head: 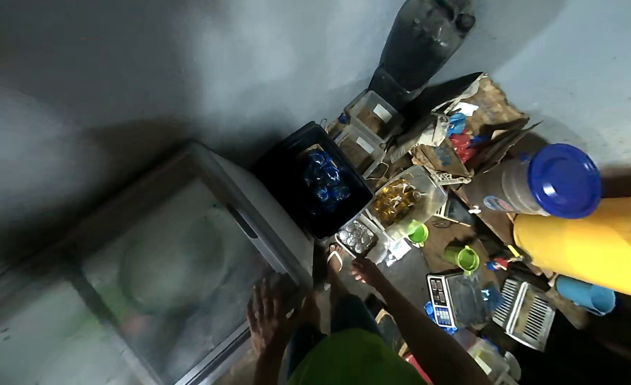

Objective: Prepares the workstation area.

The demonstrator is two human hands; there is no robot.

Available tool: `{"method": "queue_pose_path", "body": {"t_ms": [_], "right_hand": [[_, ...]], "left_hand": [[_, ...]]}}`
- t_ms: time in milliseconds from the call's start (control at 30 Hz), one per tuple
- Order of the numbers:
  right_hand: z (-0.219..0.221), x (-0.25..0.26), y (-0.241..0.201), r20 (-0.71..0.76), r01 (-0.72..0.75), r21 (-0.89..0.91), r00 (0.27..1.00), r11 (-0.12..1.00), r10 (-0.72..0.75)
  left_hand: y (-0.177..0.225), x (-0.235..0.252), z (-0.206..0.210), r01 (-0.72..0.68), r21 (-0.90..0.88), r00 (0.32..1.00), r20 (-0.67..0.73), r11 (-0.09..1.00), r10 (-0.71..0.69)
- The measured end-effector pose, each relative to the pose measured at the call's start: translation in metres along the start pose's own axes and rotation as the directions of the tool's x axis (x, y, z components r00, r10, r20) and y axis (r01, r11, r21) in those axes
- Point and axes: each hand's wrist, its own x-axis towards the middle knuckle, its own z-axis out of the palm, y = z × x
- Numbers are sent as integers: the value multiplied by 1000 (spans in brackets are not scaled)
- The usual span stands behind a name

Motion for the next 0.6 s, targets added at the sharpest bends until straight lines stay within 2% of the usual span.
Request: {"method": "queue_pose_path", "body": {"t_ms": [200,600], "right_hand": [[3,1,0,5,-24,17,1000,1000,24],[-3,5,8,0,-40,-35,999,999,40]], "left_hand": [[0,1,0,-7,-4,999,-42,1000,7],[-3,-1,4,-5,-11,1000,-29,1000,5]]}}
